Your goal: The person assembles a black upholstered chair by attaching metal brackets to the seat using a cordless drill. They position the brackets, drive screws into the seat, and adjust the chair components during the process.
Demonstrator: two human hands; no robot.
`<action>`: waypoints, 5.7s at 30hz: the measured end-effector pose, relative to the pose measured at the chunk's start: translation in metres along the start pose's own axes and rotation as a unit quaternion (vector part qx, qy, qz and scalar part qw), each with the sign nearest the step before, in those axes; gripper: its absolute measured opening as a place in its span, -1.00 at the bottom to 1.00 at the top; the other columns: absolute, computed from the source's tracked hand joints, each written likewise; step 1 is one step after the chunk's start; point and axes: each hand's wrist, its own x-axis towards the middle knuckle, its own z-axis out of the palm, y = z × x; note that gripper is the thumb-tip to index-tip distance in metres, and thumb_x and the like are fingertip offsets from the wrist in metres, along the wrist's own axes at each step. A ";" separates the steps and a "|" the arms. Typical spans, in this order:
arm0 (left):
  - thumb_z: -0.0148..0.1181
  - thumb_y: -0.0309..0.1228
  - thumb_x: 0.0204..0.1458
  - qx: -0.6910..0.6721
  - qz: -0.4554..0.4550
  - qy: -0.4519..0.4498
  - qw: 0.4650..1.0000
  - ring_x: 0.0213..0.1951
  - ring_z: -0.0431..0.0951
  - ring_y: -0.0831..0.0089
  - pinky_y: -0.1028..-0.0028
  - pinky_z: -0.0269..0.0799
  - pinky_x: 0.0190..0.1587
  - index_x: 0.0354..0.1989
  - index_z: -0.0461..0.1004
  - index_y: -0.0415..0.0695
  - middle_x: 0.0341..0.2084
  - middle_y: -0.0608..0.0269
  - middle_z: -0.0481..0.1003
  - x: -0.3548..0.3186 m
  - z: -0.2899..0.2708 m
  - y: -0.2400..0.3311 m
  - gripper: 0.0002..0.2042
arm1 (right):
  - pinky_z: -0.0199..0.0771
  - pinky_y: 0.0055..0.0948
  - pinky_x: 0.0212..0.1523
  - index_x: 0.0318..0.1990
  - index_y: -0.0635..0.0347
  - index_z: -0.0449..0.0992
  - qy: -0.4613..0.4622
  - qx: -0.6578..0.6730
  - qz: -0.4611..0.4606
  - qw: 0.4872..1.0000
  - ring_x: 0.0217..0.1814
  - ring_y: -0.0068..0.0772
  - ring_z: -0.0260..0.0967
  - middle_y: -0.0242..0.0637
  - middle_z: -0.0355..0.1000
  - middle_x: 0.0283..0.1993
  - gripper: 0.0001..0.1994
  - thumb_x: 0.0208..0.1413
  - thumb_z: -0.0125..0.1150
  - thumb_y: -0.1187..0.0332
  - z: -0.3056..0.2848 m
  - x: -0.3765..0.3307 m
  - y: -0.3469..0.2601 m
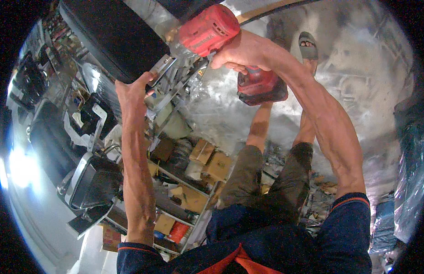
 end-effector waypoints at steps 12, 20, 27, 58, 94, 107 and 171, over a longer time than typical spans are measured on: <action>0.50 -0.47 -0.21 0.026 0.052 0.022 0.998 -0.31 0.65 0.30 0.33 0.62 -0.37 0.00 0.44 -0.27 -0.25 0.13 0.61 0.004 0.001 -0.013 -0.47 | 0.10 -0.37 -0.64 -0.62 0.13 0.35 0.028 -0.042 0.027 0.998 -0.72 -0.56 0.08 -0.49 0.16 -0.75 -0.78 -0.08 0.30 0.44 0.006 0.011 -0.001; 0.50 -0.48 -0.21 0.027 0.049 0.017 0.998 -0.28 0.66 0.27 0.30 0.63 -0.36 0.03 0.42 -0.28 -0.23 0.10 0.62 0.008 0.001 -0.018 -0.44 | 0.16 -0.35 -0.61 -0.56 0.18 0.40 0.004 -0.065 0.014 0.998 -0.69 -0.54 0.13 -0.44 0.24 -0.72 -0.83 -0.11 0.32 0.42 0.003 0.019 0.007; 0.51 -0.48 -0.21 0.034 0.037 0.019 0.999 -0.26 0.66 0.26 0.29 0.63 -0.36 0.06 0.38 -0.34 -0.22 0.05 0.61 0.005 0.000 -0.013 -0.40 | 0.43 -0.27 -0.45 -0.13 0.17 0.55 0.028 -0.161 -0.039 0.986 -0.52 -0.42 0.35 -0.34 0.47 -0.50 -0.68 -0.11 0.39 0.40 0.004 0.024 -0.001; 0.08 -0.01 0.34 -0.496 -0.093 -0.199 0.840 -0.03 0.58 0.24 0.26 0.55 -0.07 0.19 0.37 -0.22 0.03 0.11 0.52 -0.009 -0.028 -0.077 -0.49 | 0.48 -0.41 -0.37 -0.15 0.11 0.65 0.216 0.001 0.051 0.975 -0.32 -0.61 0.47 -0.48 0.58 -0.30 -0.65 -0.14 0.63 0.42 -0.014 -0.077 0.096; 0.24 -0.33 0.02 0.317 0.434 -0.423 0.729 0.02 0.66 0.05 0.12 0.55 0.10 -0.09 0.70 -0.12 -0.03 -0.02 0.65 -0.051 0.629 -0.154 -0.70 | 0.69 -0.16 0.02 0.05 0.26 0.58 0.101 0.682 0.164 0.705 -0.04 -0.20 0.61 -0.16 0.61 -0.01 -0.54 0.15 0.39 0.09 0.041 -0.097 0.348; 0.19 -0.32 0.07 0.260 0.481 -0.305 0.780 0.00 0.68 0.08 0.11 0.57 0.05 -0.12 0.72 -0.13 0.00 0.02 0.65 -0.057 0.643 -0.158 -0.72 | 0.52 -0.43 -0.35 -0.27 0.04 0.69 0.161 0.109 0.088 0.977 -0.46 -0.50 0.51 -0.46 0.60 -0.45 -0.77 -0.14 0.55 0.34 0.058 -0.084 0.386; 0.20 -0.33 0.33 -0.414 -0.219 -0.487 0.737 -0.28 0.67 0.33 0.35 0.60 -0.23 0.04 0.44 -0.17 -0.26 0.22 0.59 -0.131 0.079 0.079 -0.77 | 0.58 -0.41 -0.12 0.23 0.00 0.40 0.439 0.409 0.078 0.796 0.01 -0.37 0.51 -0.26 0.51 0.03 -0.63 0.35 0.15 0.16 0.163 -0.160 0.039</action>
